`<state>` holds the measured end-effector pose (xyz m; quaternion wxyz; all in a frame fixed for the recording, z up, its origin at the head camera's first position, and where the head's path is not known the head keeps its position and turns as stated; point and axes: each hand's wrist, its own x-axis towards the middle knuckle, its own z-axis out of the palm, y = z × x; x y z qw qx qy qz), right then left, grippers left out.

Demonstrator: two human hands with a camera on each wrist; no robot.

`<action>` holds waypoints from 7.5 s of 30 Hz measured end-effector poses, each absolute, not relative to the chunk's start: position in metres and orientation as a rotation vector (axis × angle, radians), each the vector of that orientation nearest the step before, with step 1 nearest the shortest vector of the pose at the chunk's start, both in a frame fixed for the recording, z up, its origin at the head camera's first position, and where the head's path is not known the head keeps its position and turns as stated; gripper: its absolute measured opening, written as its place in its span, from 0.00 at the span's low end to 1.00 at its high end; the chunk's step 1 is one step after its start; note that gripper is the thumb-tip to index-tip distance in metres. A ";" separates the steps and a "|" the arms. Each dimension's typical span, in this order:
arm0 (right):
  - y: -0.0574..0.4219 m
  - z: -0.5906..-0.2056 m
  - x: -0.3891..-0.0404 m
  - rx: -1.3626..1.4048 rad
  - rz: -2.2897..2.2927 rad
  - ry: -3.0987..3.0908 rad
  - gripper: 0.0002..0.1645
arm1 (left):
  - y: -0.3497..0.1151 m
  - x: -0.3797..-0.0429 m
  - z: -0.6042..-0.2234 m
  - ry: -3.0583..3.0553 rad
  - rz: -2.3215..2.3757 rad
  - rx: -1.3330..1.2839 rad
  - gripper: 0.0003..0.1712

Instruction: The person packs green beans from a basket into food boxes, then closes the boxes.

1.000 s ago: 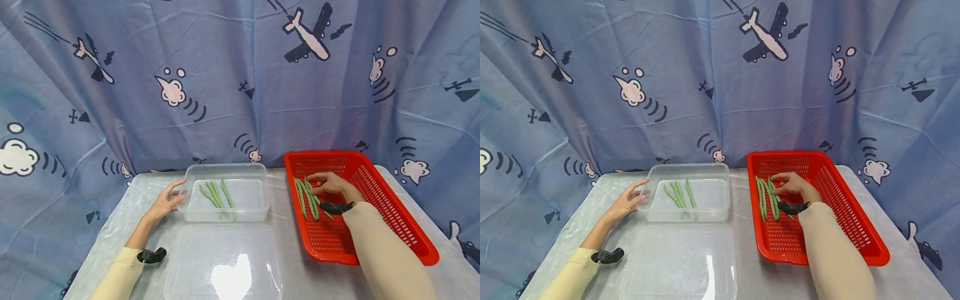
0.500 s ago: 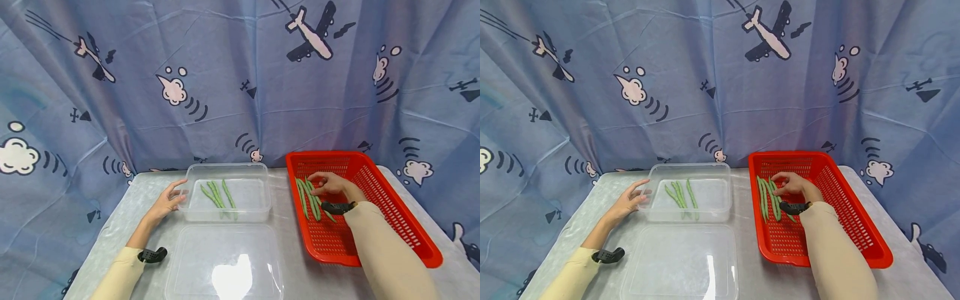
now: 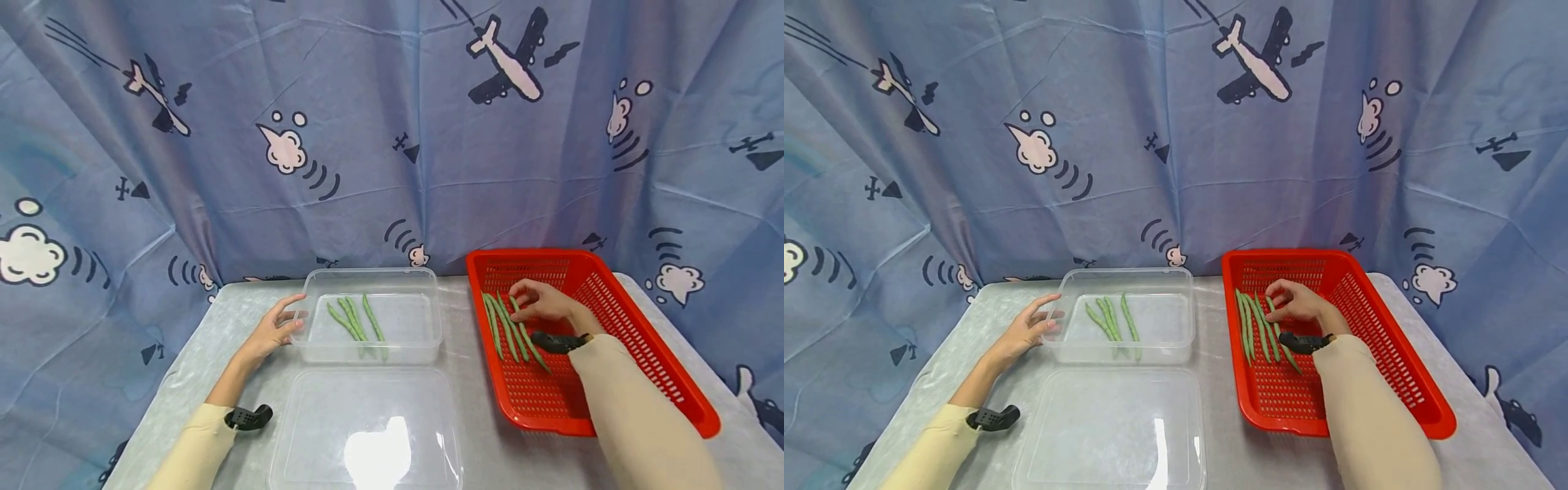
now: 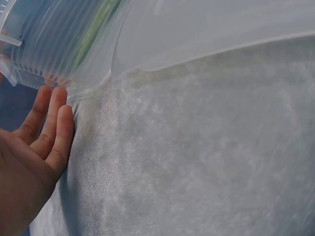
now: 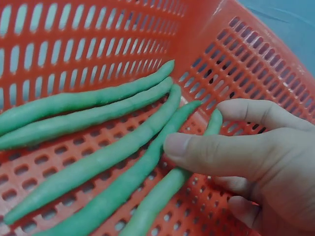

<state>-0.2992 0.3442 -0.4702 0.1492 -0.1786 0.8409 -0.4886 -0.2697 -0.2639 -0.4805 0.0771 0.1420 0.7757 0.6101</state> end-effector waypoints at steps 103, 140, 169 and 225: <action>0.129 -0.363 -0.313 -0.197 -2.275 1.958 0.30 | -0.264 -0.271 -0.481 2.355 1.797 0.463 0.33; 0.023 -0.432 -0.310 -0.035 -2.244 1.895 0.26 | -0.263 -0.269 -0.479 2.353 1.806 0.390 0.33; 0.082 -0.378 -0.324 -0.287 -2.164 1.965 0.27 | -0.263 -0.267 -0.478 2.330 1.826 0.408 0.33; 0.336 -0.448 -0.308 -0.305 -1.547 2.448 0.35 | -0.266 -0.271 -0.481 2.331 1.838 0.445 0.32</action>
